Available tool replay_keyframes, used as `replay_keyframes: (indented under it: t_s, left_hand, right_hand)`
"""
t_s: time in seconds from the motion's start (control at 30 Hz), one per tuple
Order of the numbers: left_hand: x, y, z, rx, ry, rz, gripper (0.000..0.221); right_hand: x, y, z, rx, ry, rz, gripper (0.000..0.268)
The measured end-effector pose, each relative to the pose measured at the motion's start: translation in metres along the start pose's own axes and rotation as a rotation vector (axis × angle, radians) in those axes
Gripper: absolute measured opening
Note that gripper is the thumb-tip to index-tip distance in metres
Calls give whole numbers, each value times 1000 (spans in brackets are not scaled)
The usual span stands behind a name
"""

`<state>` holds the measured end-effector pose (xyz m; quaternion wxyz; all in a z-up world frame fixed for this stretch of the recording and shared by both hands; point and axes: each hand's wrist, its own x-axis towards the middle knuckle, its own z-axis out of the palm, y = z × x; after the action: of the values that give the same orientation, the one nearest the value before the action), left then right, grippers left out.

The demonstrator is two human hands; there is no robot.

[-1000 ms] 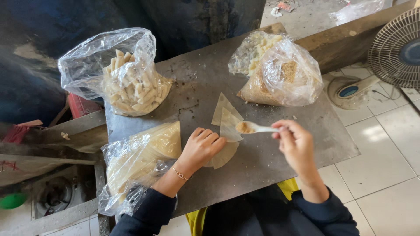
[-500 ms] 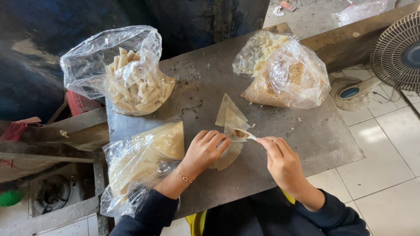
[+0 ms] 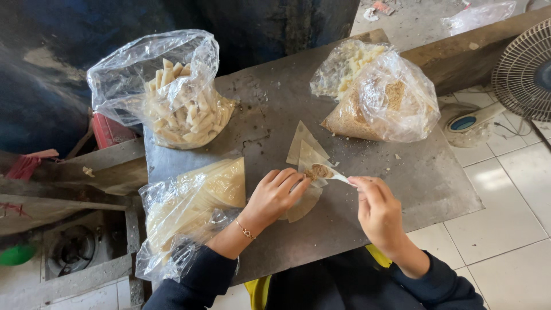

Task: The person prepares snacks by using a spoon to place filling from a plastic bag onto triangular pastry sheets and then folding the sheets into triangular shapes on a metal table.

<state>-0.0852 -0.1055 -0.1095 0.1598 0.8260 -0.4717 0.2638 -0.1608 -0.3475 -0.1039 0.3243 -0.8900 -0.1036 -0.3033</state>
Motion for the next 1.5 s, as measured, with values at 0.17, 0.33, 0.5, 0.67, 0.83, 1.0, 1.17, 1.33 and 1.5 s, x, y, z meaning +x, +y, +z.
replay_keyframes:
  t_s: [0.17, 0.33, 0.5, 0.67, 0.83, 1.0, 1.17, 1.33, 1.5]
  left_hand:
    - [1, 3, 1, -36, -42, 54, 38]
    - [-2, 1, 6, -57, -39, 61, 39]
    - [0, 2, 8, -75, -57, 52, 38]
    - [-1, 1, 5, -56, -46, 72, 35]
    - [-2, 2, 10, -41, -73, 57, 33]
    - [-1, 1, 9, -57, -87, 44, 34]
    - [1, 2, 10, -82, -59, 32, 39]
    - [1, 2, 6, -124, -66, 15, 35]
    - [4, 7, 8, -186, -32, -54, 33]
  right_hand:
    - [3, 32, -23, 197, 109, 236, 16]
    - [16, 72, -59, 370, 387, 255, 14]
    - [62, 115, -62, 294, 418, 189, 15]
    - [78, 116, -54, -85, 287, 30, 14]
    - [83, 98, -48, -181, 217, -56, 15]
    - [83, 75, -49, -134, 343, -193, 32]
    - [40, 30, -8, -205, -43, -195, 19]
    - [48, 25, 20, -425, -417, -205, 24]
    - [65, 30, 24, -136, -568, -143, 23]
